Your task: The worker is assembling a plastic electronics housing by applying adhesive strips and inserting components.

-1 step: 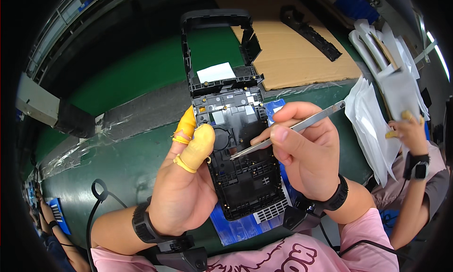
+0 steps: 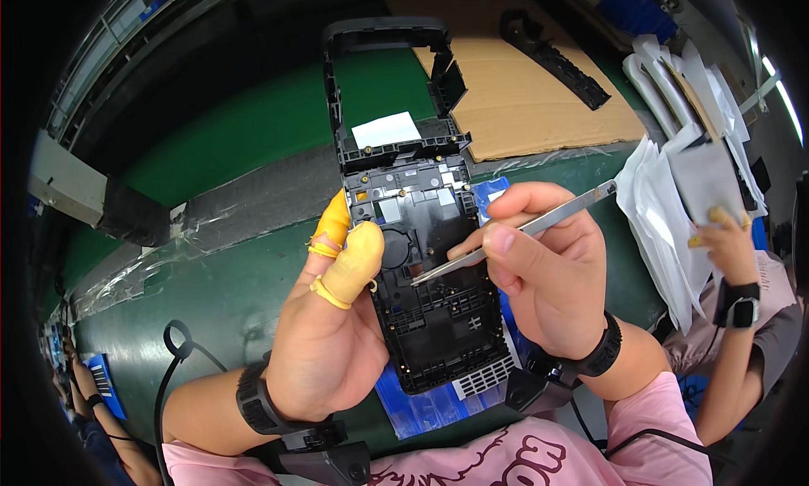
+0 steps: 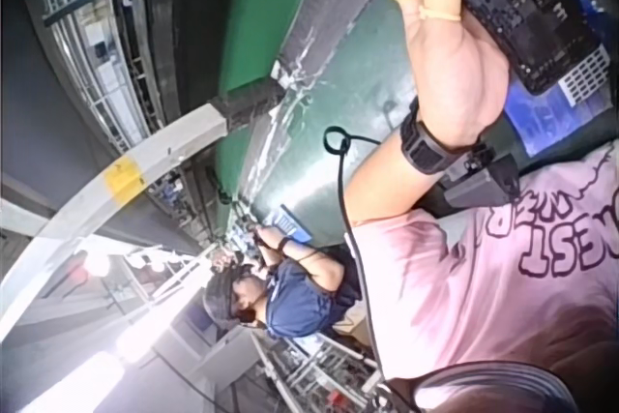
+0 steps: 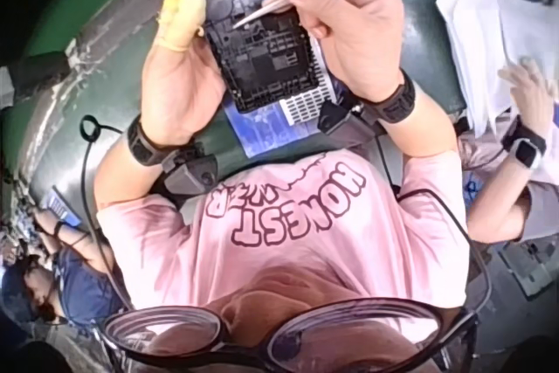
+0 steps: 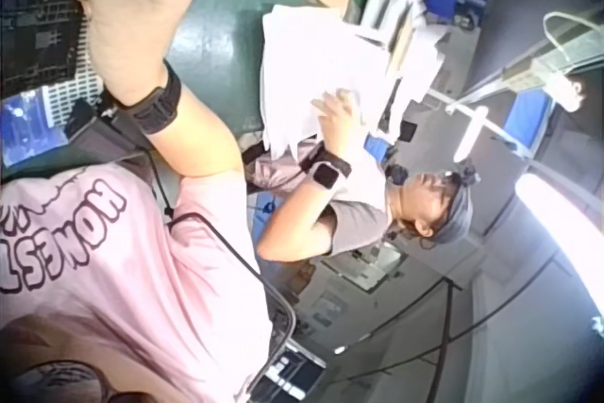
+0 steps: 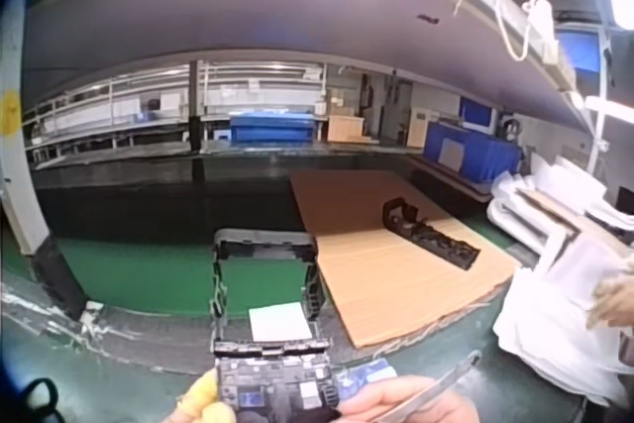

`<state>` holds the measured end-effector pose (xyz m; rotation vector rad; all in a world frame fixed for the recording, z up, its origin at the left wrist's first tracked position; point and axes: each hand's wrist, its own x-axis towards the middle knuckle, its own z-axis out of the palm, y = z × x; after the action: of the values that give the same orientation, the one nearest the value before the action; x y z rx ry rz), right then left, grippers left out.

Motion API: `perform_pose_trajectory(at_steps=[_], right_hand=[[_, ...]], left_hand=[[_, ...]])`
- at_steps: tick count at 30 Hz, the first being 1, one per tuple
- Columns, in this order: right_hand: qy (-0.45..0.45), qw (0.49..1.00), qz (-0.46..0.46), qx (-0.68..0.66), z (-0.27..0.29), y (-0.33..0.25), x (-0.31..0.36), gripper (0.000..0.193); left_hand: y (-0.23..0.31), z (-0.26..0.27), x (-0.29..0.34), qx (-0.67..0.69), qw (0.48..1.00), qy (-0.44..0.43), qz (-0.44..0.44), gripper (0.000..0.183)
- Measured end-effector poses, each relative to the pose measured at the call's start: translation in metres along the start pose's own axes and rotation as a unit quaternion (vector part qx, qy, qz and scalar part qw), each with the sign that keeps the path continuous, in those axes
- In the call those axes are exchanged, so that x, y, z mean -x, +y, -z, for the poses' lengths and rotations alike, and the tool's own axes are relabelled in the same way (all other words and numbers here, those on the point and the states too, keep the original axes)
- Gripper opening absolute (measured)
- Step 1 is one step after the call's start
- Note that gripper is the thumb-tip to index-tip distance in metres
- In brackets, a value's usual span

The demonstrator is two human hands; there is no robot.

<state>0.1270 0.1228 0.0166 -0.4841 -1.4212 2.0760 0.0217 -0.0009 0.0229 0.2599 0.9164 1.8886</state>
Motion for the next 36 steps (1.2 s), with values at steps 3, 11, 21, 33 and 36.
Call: perform_pose_trajectory(at_steps=[3, 11, 21, 33, 36], right_hand=[[0.001, 1.000, 0.011, -0.004, -0.001, 0.000, 0.000, 0.018], [-0.012, 1.000, 0.007, -0.007, 0.004, 0.003, 0.000, 0.019], [0.009, 0.998, -0.017, -0.067, 0.012, -0.002, -0.008, 0.017], [0.031, 0.983, 0.003, -0.179, 0.029, -0.008, -0.021, 0.012], [-0.033, 0.974, -0.025, -0.222, 0.045, -0.022, -0.024, 0.012]], left_hand=[[0.000, 0.000, 0.000, 0.000, 1.000, -0.003, 0.001, 0.045], [-0.003, 0.000, 0.000, -0.001, 1.000, 0.004, 0.006, 0.045], [-0.005, 0.004, -0.004, 0.054, 0.999, -0.006, -0.006, 0.045], [0.111, 0.095, -0.219, -0.521, 0.705, 0.332, -0.348, 0.044], [0.058, 0.008, -0.240, -0.730, 0.529, 0.246, -0.355, 0.051]])
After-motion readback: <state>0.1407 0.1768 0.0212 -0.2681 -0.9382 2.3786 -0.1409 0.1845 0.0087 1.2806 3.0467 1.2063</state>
